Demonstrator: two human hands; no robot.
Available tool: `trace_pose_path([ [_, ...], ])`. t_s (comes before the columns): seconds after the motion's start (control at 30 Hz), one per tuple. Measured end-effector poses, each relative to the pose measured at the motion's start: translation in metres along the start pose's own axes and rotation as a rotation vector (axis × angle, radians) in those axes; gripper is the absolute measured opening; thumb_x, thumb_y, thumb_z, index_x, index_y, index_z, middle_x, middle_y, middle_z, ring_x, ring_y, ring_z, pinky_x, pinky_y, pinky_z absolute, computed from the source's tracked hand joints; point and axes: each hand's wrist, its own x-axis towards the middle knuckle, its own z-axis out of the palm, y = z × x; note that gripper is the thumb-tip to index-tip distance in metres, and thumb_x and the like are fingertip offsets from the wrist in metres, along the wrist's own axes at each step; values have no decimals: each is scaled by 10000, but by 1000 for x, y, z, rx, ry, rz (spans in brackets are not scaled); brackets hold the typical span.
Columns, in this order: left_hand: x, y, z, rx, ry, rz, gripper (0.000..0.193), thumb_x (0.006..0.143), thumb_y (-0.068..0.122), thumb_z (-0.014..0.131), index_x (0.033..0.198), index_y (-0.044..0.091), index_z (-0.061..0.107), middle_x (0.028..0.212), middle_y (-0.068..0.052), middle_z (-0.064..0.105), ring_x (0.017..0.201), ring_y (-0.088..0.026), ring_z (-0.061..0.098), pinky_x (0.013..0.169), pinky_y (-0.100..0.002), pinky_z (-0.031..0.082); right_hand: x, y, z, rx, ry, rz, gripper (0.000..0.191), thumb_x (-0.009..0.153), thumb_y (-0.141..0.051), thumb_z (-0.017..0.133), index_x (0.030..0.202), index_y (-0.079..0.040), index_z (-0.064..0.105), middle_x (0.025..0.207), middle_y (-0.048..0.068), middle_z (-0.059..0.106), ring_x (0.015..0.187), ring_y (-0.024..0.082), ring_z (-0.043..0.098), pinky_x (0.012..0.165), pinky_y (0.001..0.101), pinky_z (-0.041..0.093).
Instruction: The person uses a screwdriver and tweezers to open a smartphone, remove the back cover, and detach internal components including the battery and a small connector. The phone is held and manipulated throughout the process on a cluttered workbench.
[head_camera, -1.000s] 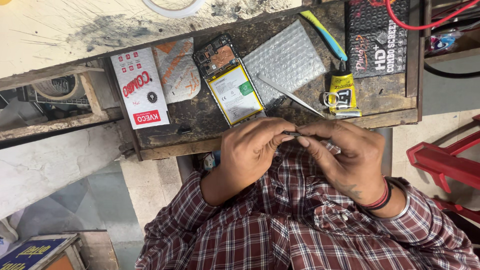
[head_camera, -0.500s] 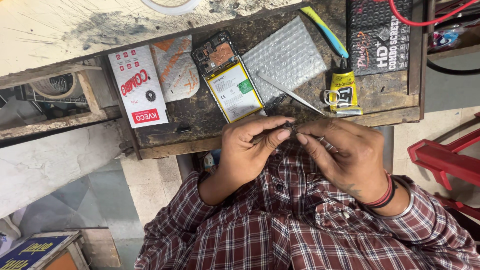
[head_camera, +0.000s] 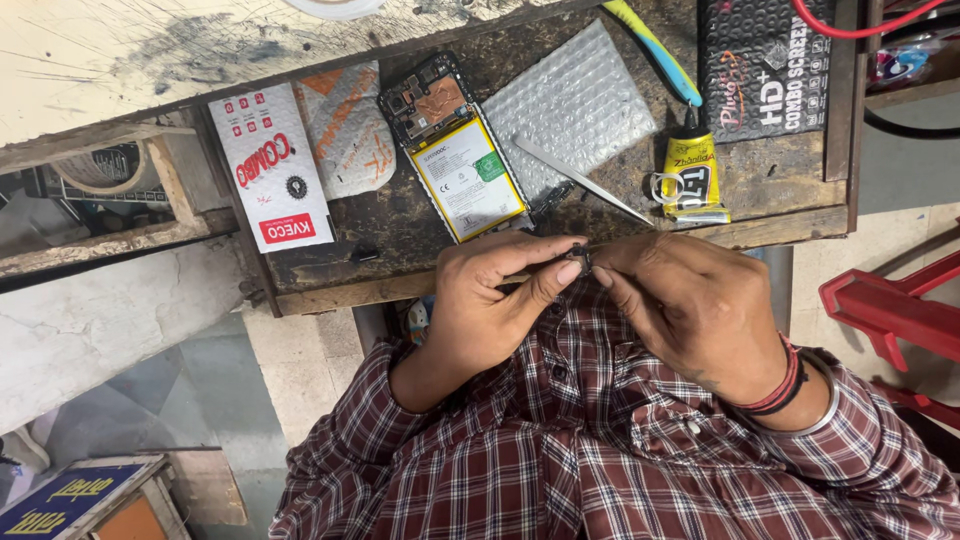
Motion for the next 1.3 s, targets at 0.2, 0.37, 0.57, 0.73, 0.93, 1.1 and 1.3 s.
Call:
trace_pose_path([
  [0.2, -1, 0, -1, 26, -5, 0, 212, 984, 135, 760, 1168, 30, 758, 997, -103, 788, 844, -122, 757, 726, -243, 577, -1, 2, 1, 4, -15, -28, 135, 905, -62, 765, 1022, -26, 708, 975, 121, 736, 838, 279, 736, 716, 371, 587],
  [0.37, -1, -1, -1, 67, 0, 11, 200, 974, 144, 772, 1139, 31, 765, 972, -104, 789, 829, -135, 765, 720, -248, 581, -1, 3, 3, 1, -25, -46, 135, 903, -51, 766, 1020, -16, 707, 974, 124, 734, 838, 279, 734, 722, 373, 589],
  [0.57, -2, -1, -1, 103, 0, 11, 192, 968, 151, 776, 1118, 32, 772, 941, -99, 787, 790, -133, 764, 681, -251, 572, 0, 3, 3, -14, -36, -53, 139, 883, -50, 774, 1000, -13, 709, 955, 117, 733, 826, 280, 728, 723, 372, 587],
  [0.73, -2, -2, -1, 86, -12, 15, 198, 972, 165, 773, 1120, 33, 772, 936, -96, 788, 783, -125, 762, 666, -242, 570, -1, 4, 2, 2, -21, -62, 146, 863, -47, 784, 985, -18, 709, 953, 112, 734, 833, 271, 733, 715, 363, 585],
  [0.93, -4, -3, 1, 92, -30, 27, 212, 983, 186, 767, 1128, 32, 769, 948, -94, 788, 786, -119, 761, 670, -239, 565, -4, 6, 4, 25, -20, -28, 147, 838, -47, 804, 954, -35, 714, 927, 100, 738, 797, 252, 730, 684, 350, 570],
  [1.1, -5, -5, 1, 55, -41, 1, 214, 984, 193, 764, 1124, 32, 774, 948, -91, 793, 789, -119, 761, 678, -239, 563, -5, 10, 4, 77, -21, 2, 160, 846, -67, 809, 973, -38, 717, 936, 93, 738, 801, 238, 730, 687, 337, 571],
  [1.3, -4, -12, 2, -40, -72, -47, 227, 995, 199, 752, 1139, 24, 767, 966, -89, 797, 813, -113, 759, 709, -235, 571, -6, 14, 6, 132, -35, 40, 137, 862, -79, 801, 970, -44, 724, 920, 85, 746, 769, 217, 733, 657, 319, 565],
])
